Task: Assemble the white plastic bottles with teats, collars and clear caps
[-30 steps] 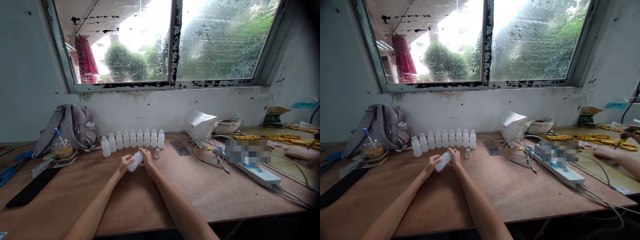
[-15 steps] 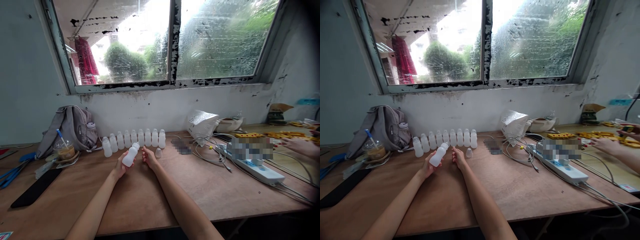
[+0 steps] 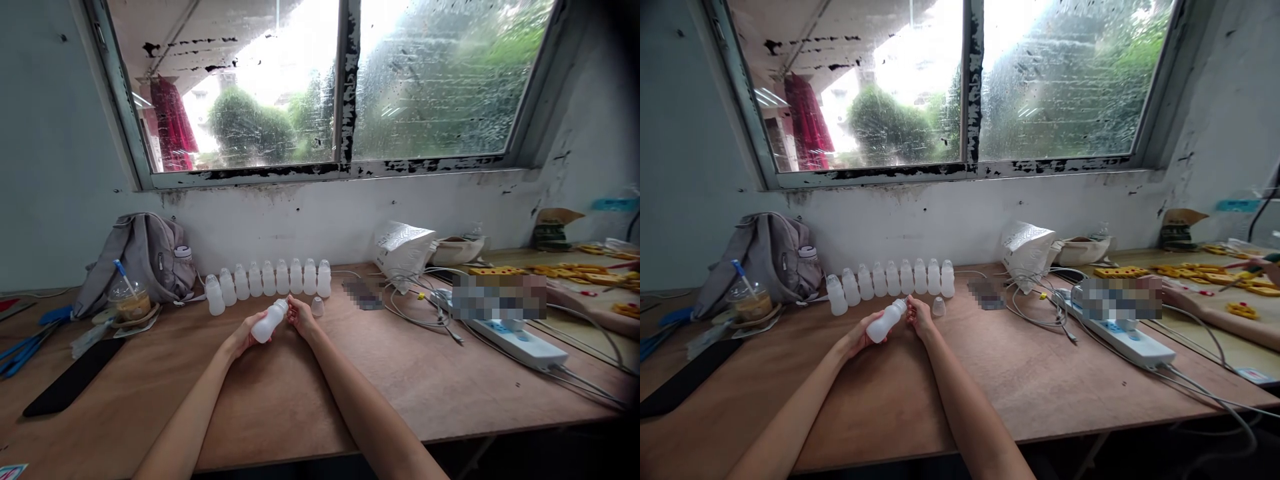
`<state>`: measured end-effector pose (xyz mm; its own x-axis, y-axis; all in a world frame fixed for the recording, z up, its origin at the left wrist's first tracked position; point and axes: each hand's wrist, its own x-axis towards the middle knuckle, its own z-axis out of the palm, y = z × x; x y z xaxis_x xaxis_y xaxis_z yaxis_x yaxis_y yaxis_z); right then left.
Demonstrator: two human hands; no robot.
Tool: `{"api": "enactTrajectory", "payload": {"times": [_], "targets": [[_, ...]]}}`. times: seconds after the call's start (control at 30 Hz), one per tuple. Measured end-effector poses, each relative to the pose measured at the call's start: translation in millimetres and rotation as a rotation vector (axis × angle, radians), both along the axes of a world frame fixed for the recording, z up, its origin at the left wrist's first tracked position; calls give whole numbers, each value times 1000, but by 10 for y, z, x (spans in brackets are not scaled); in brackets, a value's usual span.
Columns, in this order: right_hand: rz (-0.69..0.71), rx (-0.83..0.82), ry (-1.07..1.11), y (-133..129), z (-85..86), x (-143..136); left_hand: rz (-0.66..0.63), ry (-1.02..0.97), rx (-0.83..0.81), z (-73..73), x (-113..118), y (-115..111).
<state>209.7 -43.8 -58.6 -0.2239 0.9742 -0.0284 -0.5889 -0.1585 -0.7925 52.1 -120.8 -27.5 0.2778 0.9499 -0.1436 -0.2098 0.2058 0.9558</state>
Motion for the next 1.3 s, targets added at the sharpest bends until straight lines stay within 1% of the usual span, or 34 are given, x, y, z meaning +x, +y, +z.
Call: {"api": "enactTrajectory", "payload": {"times": [0.2,0.3,0.4,0.53,0.57,0.6,0.63,0.7,0.77,0.83,0.9,0.97,1.03,1.1,1.2,1.3], "targets": [[-29,2,-8,11,-21,-3,-44,19,-12,-3,-11,-2],[-47,5,-26,14,-29,-7,-88,35,-9,2,-11,-7],[-58,10,-43,13,-33,-4,-127,74,-14,31,-17,-35],[-89,20,-64,12,-40,10,-158,127,19,83,-16,-84],[-102,21,-69,17,-43,16,-120,159,51,92,-13,-86],[-116,20,-74,24,-48,23,-40,207,100,98,-9,-80],[-131,18,-79,34,-53,29,71,263,162,102,-8,-66],[-161,9,-94,59,-65,40,341,372,301,107,-27,-12],[-182,2,-113,82,-78,44,598,414,398,114,-98,62],[-191,2,-134,97,-87,42,837,427,437,118,-241,139],[-195,9,-157,101,-91,36,1071,458,433,103,-453,203],[-200,24,-185,97,-88,27,1239,491,400,50,-702,254],[-209,46,-219,89,-81,18,1339,521,346,-48,-939,298],[-223,76,-263,80,-74,8,1364,545,295,-177,-1122,344],[-261,134,-358,68,-67,-5,1337,585,279,-365,-1264,420],[-342,201,-491,60,-63,-6,1271,649,363,-491,-1292,493]]}}
